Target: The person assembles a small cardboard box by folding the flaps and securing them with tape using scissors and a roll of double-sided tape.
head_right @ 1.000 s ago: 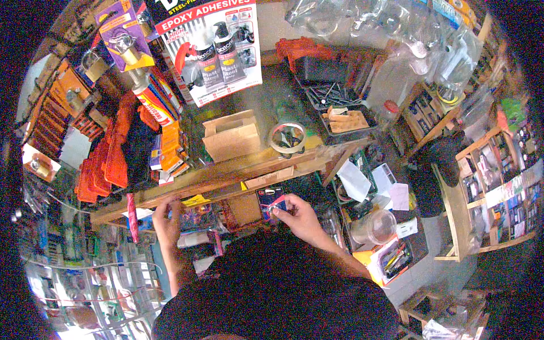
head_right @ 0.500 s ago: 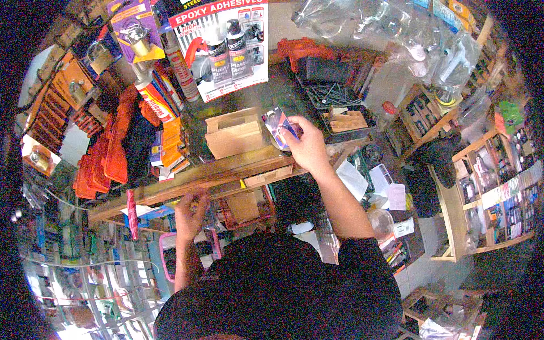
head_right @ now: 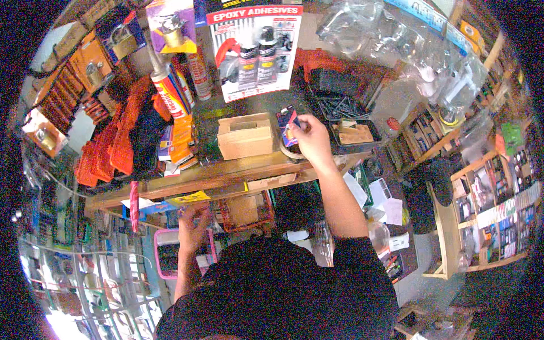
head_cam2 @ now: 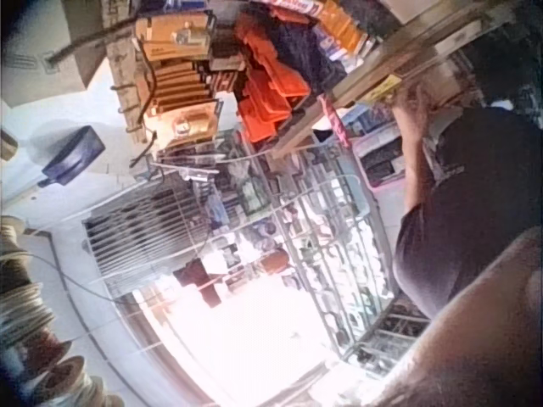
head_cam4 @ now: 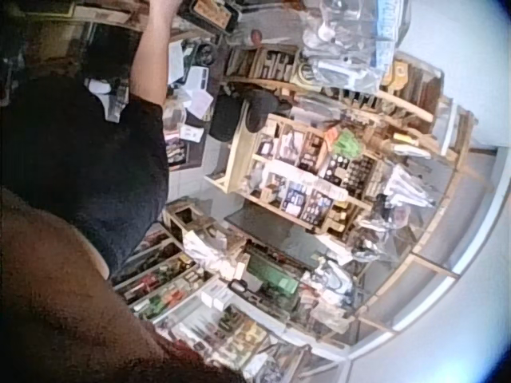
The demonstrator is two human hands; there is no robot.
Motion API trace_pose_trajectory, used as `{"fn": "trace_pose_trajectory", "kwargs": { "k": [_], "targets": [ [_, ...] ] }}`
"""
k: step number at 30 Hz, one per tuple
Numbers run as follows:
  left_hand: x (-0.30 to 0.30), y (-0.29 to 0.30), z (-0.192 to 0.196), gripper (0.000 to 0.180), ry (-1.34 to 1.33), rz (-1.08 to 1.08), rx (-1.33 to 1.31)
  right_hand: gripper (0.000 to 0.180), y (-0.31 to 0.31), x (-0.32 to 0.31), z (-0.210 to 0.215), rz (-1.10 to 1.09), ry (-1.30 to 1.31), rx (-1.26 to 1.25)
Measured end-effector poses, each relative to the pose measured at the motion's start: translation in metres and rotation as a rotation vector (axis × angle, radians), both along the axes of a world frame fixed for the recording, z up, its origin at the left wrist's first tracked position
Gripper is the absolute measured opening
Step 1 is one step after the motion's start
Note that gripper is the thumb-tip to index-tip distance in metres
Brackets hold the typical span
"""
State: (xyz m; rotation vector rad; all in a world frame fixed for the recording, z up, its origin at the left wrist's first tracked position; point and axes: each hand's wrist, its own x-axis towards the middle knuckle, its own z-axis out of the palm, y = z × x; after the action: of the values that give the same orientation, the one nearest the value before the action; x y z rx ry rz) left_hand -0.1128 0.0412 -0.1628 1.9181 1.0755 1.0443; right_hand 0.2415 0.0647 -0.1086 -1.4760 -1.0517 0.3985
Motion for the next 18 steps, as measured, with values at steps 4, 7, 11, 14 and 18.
{"fn": "trace_pose_trajectory", "kwargs": {
  "k": [4,7,11,14,18],
  "targets": [
    [0.006,-0.002,0.002,0.015,0.040,-0.016,0.008,0.017,-0.023,-0.014,0.015,0.099,0.242,0.065],
    [0.020,0.005,0.013,0.020,0.022,-0.013,0.030,0.020,-0.035,-0.021,0.020,0.202,0.347,0.002],
    [0.047,0.040,0.030,0.036,-0.031,-0.035,0.206,0.018,-0.041,-0.018,0.013,0.277,0.365,0.015],
    [0.071,0.073,0.047,0.041,-0.096,-0.009,0.421,0.015,-0.043,-0.021,0.020,0.259,0.361,0.032],
    [0.097,0.107,0.069,0.037,0.036,-0.062,0.598,0.016,-0.046,-0.022,0.025,0.259,0.339,0.047]
  ]
}}
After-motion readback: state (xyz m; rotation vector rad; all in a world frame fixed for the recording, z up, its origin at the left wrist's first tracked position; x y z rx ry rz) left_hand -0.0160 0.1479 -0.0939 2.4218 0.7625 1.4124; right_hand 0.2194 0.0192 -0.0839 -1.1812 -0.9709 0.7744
